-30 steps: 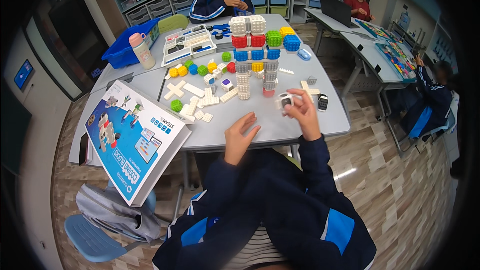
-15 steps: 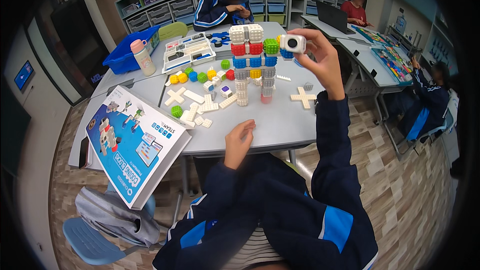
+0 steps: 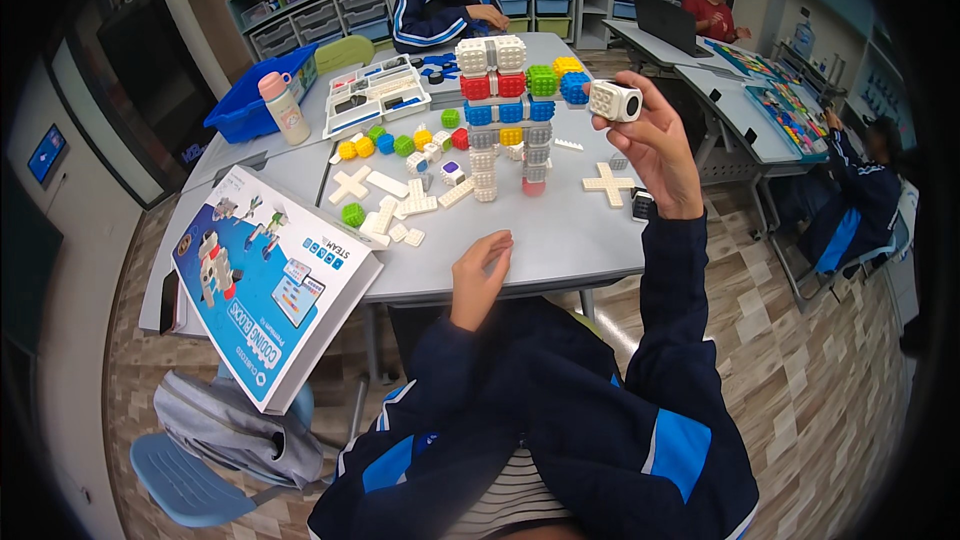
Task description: The person assembles a multi-colored block structure on a table, picking up various pieces and stacking them into a tower. They occasionally consult a manual and adjust the placement of blocks to build a stable structure.
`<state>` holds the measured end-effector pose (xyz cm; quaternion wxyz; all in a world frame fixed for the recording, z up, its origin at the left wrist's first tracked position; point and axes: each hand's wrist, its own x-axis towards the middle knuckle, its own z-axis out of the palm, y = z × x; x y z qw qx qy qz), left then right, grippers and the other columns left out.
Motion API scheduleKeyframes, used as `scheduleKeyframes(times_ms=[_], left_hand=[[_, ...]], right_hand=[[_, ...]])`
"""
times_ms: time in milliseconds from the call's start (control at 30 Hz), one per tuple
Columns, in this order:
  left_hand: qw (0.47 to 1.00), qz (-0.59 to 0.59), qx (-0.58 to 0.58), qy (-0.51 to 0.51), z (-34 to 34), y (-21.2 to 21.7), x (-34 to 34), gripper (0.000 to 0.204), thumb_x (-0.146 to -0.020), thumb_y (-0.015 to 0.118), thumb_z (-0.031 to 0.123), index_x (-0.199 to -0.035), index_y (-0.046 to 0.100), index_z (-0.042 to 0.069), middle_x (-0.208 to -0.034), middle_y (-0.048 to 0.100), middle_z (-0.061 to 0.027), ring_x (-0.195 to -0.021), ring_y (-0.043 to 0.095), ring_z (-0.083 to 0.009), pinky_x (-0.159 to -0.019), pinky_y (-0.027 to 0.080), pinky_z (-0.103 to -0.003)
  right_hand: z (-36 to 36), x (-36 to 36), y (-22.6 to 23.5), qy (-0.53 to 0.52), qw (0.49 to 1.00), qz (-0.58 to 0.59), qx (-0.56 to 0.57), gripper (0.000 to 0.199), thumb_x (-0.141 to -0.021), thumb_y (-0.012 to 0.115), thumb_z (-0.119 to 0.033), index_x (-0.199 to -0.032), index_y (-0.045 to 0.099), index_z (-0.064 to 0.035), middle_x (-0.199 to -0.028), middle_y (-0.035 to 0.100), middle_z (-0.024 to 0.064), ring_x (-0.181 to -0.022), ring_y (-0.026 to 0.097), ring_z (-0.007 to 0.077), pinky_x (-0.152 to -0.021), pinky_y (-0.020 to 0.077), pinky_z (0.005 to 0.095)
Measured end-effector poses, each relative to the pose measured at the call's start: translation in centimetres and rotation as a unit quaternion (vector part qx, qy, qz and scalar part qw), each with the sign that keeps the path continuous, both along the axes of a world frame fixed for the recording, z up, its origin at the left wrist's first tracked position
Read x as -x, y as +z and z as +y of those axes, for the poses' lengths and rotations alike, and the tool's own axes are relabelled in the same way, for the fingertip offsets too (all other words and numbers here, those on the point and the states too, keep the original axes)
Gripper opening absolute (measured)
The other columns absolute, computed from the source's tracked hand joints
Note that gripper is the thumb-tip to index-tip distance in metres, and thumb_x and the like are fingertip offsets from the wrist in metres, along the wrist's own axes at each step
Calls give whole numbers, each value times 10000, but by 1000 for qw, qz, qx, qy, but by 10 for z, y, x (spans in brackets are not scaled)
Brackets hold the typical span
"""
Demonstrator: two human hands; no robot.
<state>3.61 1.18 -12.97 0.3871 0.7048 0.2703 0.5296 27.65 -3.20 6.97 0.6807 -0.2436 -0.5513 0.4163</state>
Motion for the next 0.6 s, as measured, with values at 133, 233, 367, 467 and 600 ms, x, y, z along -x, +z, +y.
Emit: scheduleKeyframes(times_ms=[133,233,367,467,600], left_hand=[[1000,-5,-2,1,1,-2,-1,274,-900,621,-50,-1173,640,-53,-1086,696,-170,-1022,705,-235,-889,564,-319],[1000,-16,19,-11,-1,1,-1,281,-899,628,-48,-1180,636,-50,-1092,693,-168,-1029,700,-234,-899,559,-318],[998,-56,-7,11,8,27,-3,340,-878,677,-13,-1213,620,-29,-1169,664,-170,-1088,663,-248,-932,536,-338],[981,-74,-141,108,37,68,-3,527,-819,777,113,-1291,567,9,-1260,599,-157,-1204,562,-284,-1000,463,-384],[970,-82,-180,140,87,123,-15,765,-772,845,270,-1381,459,14,-1322,526,-169,-1259,500,-306,-1035,417,-403]], right_hand=[[3,2,-6,36,997,63,-8,620,-906,654,-93,-1454,398,39,-1181,633,215,-974,662,187,-745,536,224],[13,-7,6,-45,999,-5,-16,585,-936,651,-160,-1445,433,25,-1184,638,176,-986,654,172,-761,525,238],[36,-18,24,-144,967,-198,-71,551,-938,674,-188,-1417,474,-2,-1188,629,92,-1021,616,129,-899,482,259],[64,-21,34,-240,911,-318,-104,513,-922,702,-189,-1356,516,10,-1185,628,87,-1014,609,116,-894,471,230],[91,-26,46,-289,834,-460,-94,364,-865,732,-198,-1187,654,-47,-1039,682,41,-871,622,87,-778,491,206]])
